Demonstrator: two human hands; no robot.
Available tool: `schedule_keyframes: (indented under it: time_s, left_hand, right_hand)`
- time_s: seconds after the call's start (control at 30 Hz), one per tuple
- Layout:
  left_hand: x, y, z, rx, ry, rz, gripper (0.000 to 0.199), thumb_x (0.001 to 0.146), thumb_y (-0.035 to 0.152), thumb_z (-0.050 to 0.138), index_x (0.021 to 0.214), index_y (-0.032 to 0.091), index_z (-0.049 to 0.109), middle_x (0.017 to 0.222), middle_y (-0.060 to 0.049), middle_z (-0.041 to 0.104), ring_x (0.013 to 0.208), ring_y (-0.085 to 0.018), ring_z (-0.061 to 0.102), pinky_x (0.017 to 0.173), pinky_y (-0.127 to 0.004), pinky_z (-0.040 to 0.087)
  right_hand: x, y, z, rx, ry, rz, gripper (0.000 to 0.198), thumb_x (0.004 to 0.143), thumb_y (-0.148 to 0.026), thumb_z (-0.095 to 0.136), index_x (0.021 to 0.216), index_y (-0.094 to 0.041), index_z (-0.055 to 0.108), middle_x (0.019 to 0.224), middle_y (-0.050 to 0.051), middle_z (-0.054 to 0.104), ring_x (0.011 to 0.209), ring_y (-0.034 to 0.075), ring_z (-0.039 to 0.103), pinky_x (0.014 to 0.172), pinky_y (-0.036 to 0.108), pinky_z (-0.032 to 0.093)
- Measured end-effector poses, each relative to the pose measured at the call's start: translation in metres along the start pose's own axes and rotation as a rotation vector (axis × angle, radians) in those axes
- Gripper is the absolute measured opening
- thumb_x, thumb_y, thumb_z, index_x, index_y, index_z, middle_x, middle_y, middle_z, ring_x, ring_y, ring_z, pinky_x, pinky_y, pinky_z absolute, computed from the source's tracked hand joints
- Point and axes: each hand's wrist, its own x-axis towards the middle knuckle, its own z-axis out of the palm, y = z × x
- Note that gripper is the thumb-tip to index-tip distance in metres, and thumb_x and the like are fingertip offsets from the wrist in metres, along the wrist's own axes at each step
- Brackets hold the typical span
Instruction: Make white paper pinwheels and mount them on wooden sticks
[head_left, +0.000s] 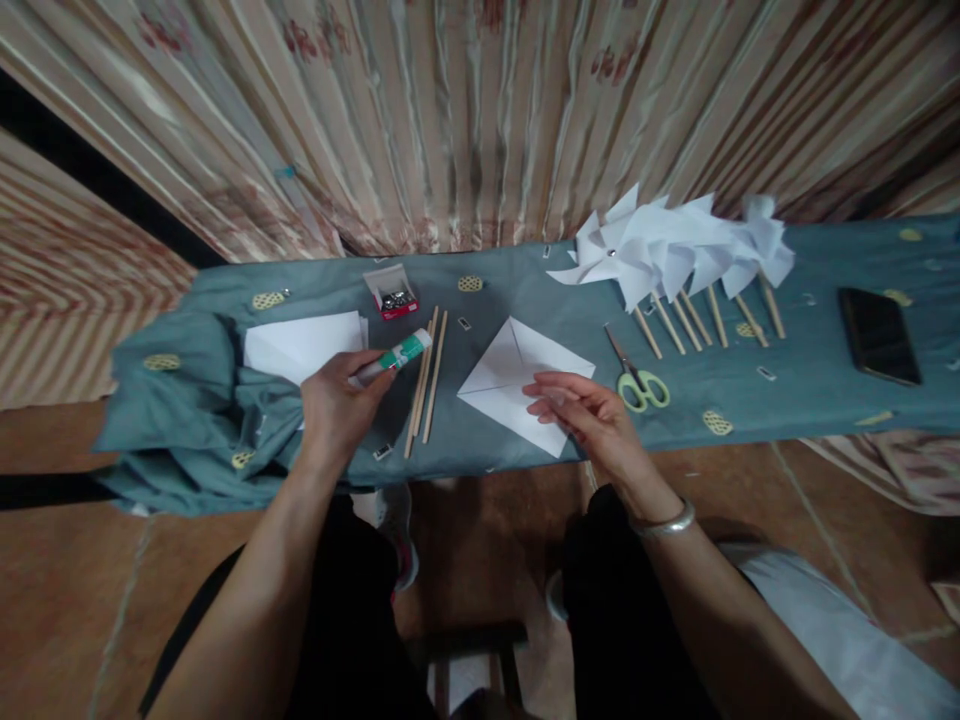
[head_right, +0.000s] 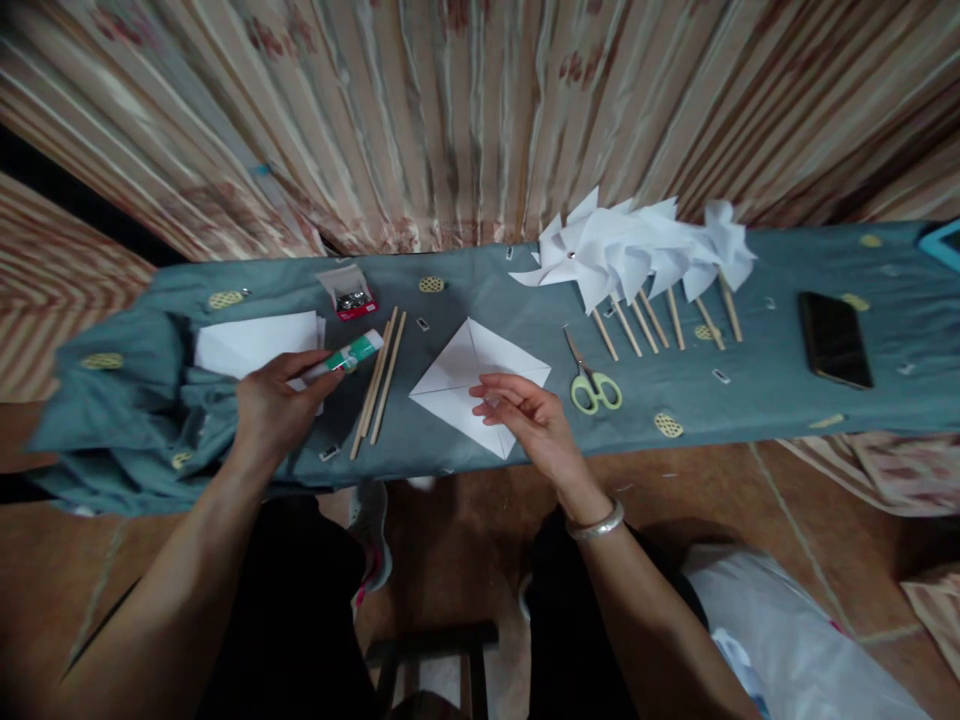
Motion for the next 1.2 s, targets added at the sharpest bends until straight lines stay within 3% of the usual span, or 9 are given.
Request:
schedule_keyframes:
  time_s: [0.23,0.43,0.77,0.83,0.93,1.0,1.07,1.2]
  left_hand:
    - [0.004,-0.004,0.001,0.292,-0.026,0.112,0.039,0.081,0.039,0.057,0.112,0.018,0.068,0.109,-0.013,0.072,0.100,-0.032,0.066,0.086,-0.040,0.049]
    - [0.002,0.005,0.001,0.499,-0.119,0.190,0.038,0.086,0.040,0.049,0.109,0.018,0.069,0.098,-0.013,0.073,0.091,-0.031,0.067,0.077,-0.037,0.047]
    - [-0.001,0.010,-0.001,0.522,-0.153,0.213,0.042,0.086,0.048,0.053,0.112,0.019,0.067,0.092,-0.011,0.069,0.077,-0.029,0.066,0.065,-0.036,0.046]
    - [-0.002,0.012,-0.002,0.464,-0.086,0.291,0.042,0.086,0.049,0.055,0.112,0.018,0.066,0.096,-0.012,0.068,0.086,-0.030,0.065,0.073,-0.038,0.049]
    - [-0.012,0.022,0.006,0.330,-0.006,0.517,0.041,0.086,0.045,0.059,0.115,0.016,0.063,0.109,-0.014,0.065,0.104,-0.031,0.060,0.088,-0.043,0.049]
    - [-0.025,0.033,0.019,0.233,-0.068,0.700,0.034,0.088,0.036,0.059,0.113,0.014,0.063,0.111,-0.014,0.064,0.104,-0.029,0.059,0.090,-0.042,0.049]
    - [-0.040,0.044,0.035,0.165,-0.217,0.843,0.031,0.088,0.029,0.060,0.114,0.013,0.061,0.117,-0.014,0.062,0.106,-0.027,0.057,0.093,-0.043,0.048]
    - [-0.060,0.057,0.060,0.111,-0.390,0.877,0.037,0.085,0.024,0.065,0.119,0.013,0.058,0.124,-0.014,0.059,0.113,-0.029,0.052,0.096,-0.046,0.047]
  right_hand:
    - [-0.002,-0.003,-0.004,-0.021,0.014,-0.012,0.028,0.074,-0.038,0.077,0.098,-0.023,0.074,0.094,0.005,0.077,0.073,0.013,0.070,0.066,0.024,0.055]
    - [-0.007,-0.005,-0.006,-0.040,0.021,-0.006,0.027,0.076,-0.037,0.076,0.098,-0.023,0.074,0.095,0.005,0.077,0.073,0.012,0.070,0.067,0.023,0.054]
    - [-0.009,-0.007,-0.019,-0.136,0.078,-0.071,0.022,0.079,-0.036,0.072,0.097,-0.024,0.074,0.093,0.004,0.077,0.074,0.013,0.070,0.067,0.025,0.055]
    - [-0.009,-0.007,-0.027,-0.219,0.140,-0.126,0.021,0.080,-0.036,0.071,0.097,-0.024,0.074,0.093,0.003,0.077,0.074,0.013,0.069,0.068,0.027,0.055]
    - [-0.012,-0.003,-0.036,-0.433,0.215,-0.211,0.018,0.082,-0.034,0.068,0.096,-0.024,0.074,0.094,0.003,0.076,0.078,0.016,0.069,0.076,0.033,0.057]
    - [-0.015,0.000,-0.039,-0.606,0.205,-0.291,0.017,0.085,-0.032,0.065,0.098,-0.024,0.073,0.100,0.004,0.075,0.091,0.020,0.069,0.087,0.039,0.055]
    - [-0.018,0.002,-0.039,-0.759,0.141,-0.378,0.020,0.088,-0.028,0.060,0.104,-0.024,0.072,0.111,0.006,0.072,0.107,0.022,0.065,0.098,0.043,0.050]
    - [-0.024,0.006,-0.036,-0.946,-0.011,-0.438,0.027,0.092,-0.020,0.051,0.114,-0.023,0.067,0.126,0.008,0.065,0.120,0.022,0.057,0.104,0.045,0.045]
